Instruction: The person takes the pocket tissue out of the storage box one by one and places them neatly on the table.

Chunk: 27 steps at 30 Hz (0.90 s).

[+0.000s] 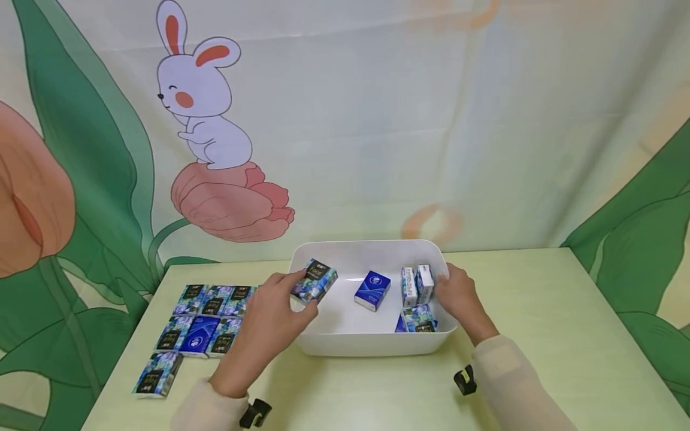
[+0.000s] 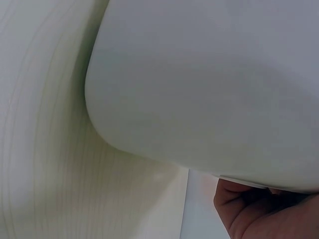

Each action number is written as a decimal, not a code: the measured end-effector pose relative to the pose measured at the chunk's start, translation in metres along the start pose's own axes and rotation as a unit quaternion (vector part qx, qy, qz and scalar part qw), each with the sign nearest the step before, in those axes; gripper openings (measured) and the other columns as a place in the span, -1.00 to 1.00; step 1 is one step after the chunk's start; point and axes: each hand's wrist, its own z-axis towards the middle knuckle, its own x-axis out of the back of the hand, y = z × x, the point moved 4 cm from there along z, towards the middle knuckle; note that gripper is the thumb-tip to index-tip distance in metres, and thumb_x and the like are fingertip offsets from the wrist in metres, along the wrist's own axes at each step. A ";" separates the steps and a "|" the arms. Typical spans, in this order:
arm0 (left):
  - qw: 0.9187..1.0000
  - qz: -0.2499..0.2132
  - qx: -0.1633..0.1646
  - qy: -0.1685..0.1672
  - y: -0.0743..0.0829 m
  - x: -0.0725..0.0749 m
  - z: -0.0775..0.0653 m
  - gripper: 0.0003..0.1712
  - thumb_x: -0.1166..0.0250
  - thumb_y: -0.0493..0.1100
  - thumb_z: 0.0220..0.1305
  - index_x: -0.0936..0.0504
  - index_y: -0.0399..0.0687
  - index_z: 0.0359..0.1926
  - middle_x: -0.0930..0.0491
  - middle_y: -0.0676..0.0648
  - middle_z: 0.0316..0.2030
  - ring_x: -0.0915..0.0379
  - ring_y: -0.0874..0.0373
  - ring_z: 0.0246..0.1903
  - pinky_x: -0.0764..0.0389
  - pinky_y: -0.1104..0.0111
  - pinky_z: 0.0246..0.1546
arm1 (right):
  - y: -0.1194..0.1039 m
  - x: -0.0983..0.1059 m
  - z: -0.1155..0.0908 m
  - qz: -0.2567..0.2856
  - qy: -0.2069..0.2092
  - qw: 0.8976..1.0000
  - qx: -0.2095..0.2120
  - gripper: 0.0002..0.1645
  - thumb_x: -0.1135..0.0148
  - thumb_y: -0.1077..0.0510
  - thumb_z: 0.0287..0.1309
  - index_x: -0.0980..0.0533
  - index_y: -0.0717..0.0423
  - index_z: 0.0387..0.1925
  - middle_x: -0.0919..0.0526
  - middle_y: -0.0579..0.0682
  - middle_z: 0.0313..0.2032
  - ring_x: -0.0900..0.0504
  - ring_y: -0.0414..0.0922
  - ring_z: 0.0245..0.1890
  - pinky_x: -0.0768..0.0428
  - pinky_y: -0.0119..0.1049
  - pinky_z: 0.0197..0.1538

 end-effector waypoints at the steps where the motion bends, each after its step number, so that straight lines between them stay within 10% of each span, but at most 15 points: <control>1: 1.000 0.002 0.009 -0.001 -0.007 0.003 -0.004 -0.38 -0.43 -0.04 0.12 -0.64 -0.18 0.20 -0.63 -0.27 0.00 -0.58 -0.13 -0.18 -0.57 -0.01 -0.22 | 0.001 0.000 0.000 -0.001 0.001 1.000 -0.001 -0.49 0.14 0.22 0.43 -0.38 0.40 0.29 -0.53 0.49 0.11 -0.59 0.41 0.04 -0.59 0.27 -0.04; 14: 0.983 0.034 0.177 -0.039 -0.096 0.020 -0.076 -0.30 -0.40 0.08 0.17 -0.59 -0.22 0.25 -0.55 -0.40 0.14 -0.44 -0.39 0.14 -0.42 -0.26 0.05 | 0.001 0.003 -0.002 -0.011 0.012 1.000 0.008 -0.51 0.13 0.23 0.41 -0.41 0.42 0.24 -0.56 0.47 0.07 -0.60 0.40 0.01 -0.62 0.24 -0.09; 27: 0.942 0.159 0.293 -0.043 -0.183 0.007 -0.132 -0.35 -0.39 -0.01 0.01 -0.59 -0.52 -0.05 -0.52 -0.49 -0.28 -0.48 -0.43 -0.28 -0.50 -0.21 -0.17 | 0.002 0.003 0.000 -0.008 0.007 1.000 0.005 -0.50 0.14 0.22 0.42 -0.39 0.41 0.27 -0.54 0.48 0.09 -0.59 0.40 0.03 -0.61 0.25 -0.06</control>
